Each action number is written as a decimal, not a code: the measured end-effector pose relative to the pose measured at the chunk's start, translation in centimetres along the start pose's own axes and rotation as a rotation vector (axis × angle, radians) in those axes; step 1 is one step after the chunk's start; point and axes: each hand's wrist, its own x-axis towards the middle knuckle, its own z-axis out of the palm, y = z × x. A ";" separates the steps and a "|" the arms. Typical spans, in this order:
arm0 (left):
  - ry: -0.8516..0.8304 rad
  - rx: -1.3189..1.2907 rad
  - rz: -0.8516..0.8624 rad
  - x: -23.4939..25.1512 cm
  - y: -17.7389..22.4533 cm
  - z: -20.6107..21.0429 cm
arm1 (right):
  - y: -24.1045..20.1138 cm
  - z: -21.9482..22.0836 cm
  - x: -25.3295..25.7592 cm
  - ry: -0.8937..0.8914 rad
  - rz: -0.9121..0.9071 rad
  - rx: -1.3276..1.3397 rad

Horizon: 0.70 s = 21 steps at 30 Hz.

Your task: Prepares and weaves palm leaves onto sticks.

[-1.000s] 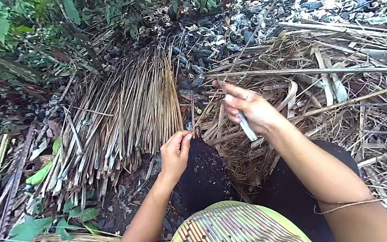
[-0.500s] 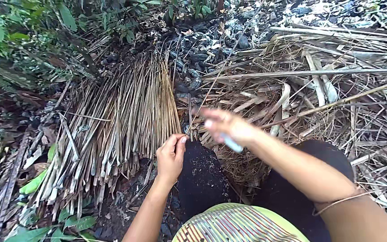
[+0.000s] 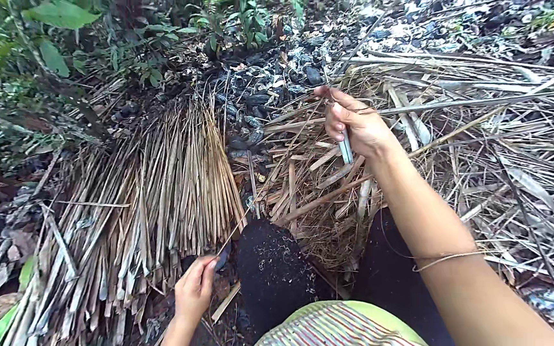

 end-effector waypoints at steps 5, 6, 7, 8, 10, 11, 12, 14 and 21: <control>-0.098 0.197 -0.038 -4.6 -3.7 -2.2 | -1.4 -3.3 0.0 0.037 -0.096 0.011; -0.128 0.220 -0.060 -5.3 -4.2 -2.8 | -1.5 -3.7 0.0 0.038 -0.114 0.009; -0.158 0.238 -0.086 -6.0 -4.7 -3.4 | -1.6 -4.0 -0.1 0.041 -0.125 0.008; -0.189 0.258 -0.109 -6.5 -5.2 -3.9 | -1.6 -4.3 -0.1 0.051 -0.130 0.013; -0.246 0.302 -0.151 -7.5 -6.0 -5.0 | -1.8 -4.9 -0.2 0.069 -0.142 0.023; -0.268 0.316 -0.172 -8.0 -6.5 -5.4 | -1.9 -5.2 -0.3 0.079 -0.148 0.017; -0.290 0.326 -0.193 -8.3 -6.9 -5.8 | -1.8 -5.3 -0.3 0.087 -0.147 0.001; -0.316 0.347 -0.236 -8.7 -7.5 -6.3 | -1.5 -5.1 -0.2 0.082 -0.124 -0.058; -0.302 0.372 -0.233 -9.5 -8.2 -6.1 | -1.4 -5.3 -0.2 0.109 -0.098 -0.096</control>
